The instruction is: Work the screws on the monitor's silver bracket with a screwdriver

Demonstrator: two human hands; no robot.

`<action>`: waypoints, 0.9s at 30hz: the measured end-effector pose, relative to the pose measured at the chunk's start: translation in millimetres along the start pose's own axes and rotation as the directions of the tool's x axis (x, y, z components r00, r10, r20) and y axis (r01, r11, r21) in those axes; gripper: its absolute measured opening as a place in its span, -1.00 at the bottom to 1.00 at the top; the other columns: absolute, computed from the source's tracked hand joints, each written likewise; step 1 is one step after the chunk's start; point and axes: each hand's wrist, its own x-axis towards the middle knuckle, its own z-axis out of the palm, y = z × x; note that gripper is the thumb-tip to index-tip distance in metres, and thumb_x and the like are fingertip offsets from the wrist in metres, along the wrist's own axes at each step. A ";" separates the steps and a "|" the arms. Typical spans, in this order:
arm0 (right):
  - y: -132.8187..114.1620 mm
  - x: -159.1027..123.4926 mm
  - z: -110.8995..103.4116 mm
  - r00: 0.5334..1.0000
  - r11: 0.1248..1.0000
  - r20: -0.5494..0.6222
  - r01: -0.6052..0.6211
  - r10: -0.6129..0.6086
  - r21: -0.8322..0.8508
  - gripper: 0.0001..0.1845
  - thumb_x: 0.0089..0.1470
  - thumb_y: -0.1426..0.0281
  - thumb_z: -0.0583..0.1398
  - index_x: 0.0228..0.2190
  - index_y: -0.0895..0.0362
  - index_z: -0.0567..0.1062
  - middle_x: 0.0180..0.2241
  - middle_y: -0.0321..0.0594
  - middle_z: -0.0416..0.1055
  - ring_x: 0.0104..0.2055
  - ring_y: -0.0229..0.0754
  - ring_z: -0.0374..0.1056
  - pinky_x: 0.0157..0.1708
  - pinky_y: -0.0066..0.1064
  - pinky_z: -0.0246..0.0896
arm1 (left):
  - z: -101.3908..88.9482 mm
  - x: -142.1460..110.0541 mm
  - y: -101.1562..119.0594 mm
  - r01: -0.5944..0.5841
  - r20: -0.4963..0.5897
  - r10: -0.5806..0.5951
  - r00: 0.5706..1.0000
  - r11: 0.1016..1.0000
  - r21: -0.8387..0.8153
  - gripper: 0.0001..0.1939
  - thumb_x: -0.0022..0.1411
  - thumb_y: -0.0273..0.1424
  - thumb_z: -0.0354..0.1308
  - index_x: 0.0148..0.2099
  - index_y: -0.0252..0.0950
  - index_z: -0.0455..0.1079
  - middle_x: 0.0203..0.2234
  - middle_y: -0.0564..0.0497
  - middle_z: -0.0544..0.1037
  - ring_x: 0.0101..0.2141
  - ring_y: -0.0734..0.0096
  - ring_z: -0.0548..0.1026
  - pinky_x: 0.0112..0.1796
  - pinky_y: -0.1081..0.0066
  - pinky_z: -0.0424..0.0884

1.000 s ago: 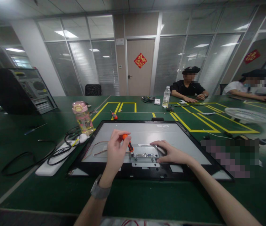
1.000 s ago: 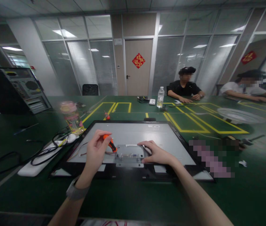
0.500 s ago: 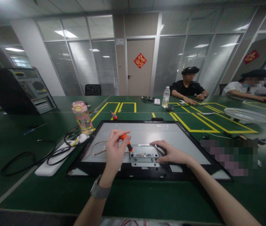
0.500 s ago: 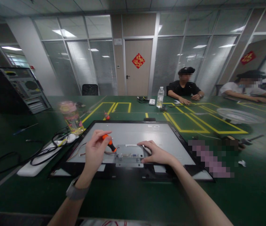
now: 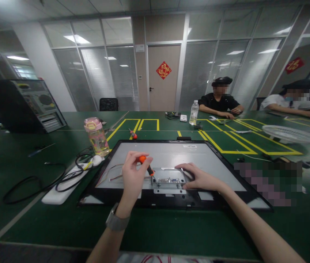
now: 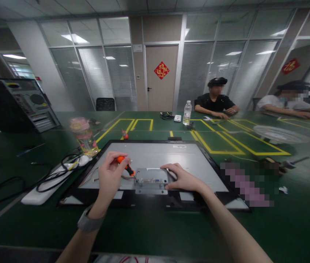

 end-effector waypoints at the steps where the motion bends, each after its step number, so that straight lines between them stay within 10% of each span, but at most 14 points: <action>1: -0.4 -0.1 0.0 1.000 1.000 0.000 -0.002 0.002 0.002 -0.24 -0.11 0.19 0.34 0.13 0.01 0.28 0.07 -0.13 0.23 0.17 0.06 0.14 0.23 -0.07 -0.03 | -0.2 0.0 0.4 0.003 0.006 -0.003 1.000 1.000 -0.001 -0.91 0.13 -0.38 0.26 -0.30 -0.27 0.51 -0.37 0.03 0.40 -0.37 0.44 0.43 -0.33 0.47 0.42; 7: -6.1 -1.4 -1.3 0.999 0.999 0.005 -0.038 0.038 0.013 -0.22 -0.12 0.20 0.34 0.14 0.00 0.28 0.07 -0.11 0.23 0.17 0.09 0.12 0.22 -0.07 -0.01 | -0.7 -1.5 4.9 0.119 0.179 -0.094 0.979 0.984 -0.131 -0.74 0.31 -0.32 0.05 -0.07 -0.29 0.48 -0.27 -0.08 0.52 -0.22 0.33 0.52 -0.17 0.37 0.45; 23: 1.4 -0.1 -0.4 1.000 1.000 0.004 -0.012 0.012 0.004 -0.23 -0.10 0.19 0.34 0.14 0.02 0.27 0.07 -0.12 0.22 0.16 0.05 0.14 0.23 -0.09 -0.01 | -2.5 0.4 1.5 0.022 0.145 -0.004 0.989 0.992 -0.124 -0.86 0.14 -0.38 0.27 -0.22 -0.25 0.57 -0.32 -0.01 0.50 -0.30 0.40 0.50 -0.25 0.45 0.45; 27: 2.8 0.1 0.2 1.000 1.000 0.002 -0.006 0.006 -0.008 -0.22 -0.11 0.19 0.34 0.15 0.02 0.27 0.07 -0.12 0.23 0.16 0.08 0.13 0.22 -0.06 -0.02 | -2.6 -2.3 2.2 0.195 0.248 -0.132 0.960 0.948 -0.251 -0.73 0.27 -0.32 0.14 -0.04 -0.28 0.52 -0.22 -0.08 0.59 -0.17 0.29 0.55 -0.09 0.33 0.44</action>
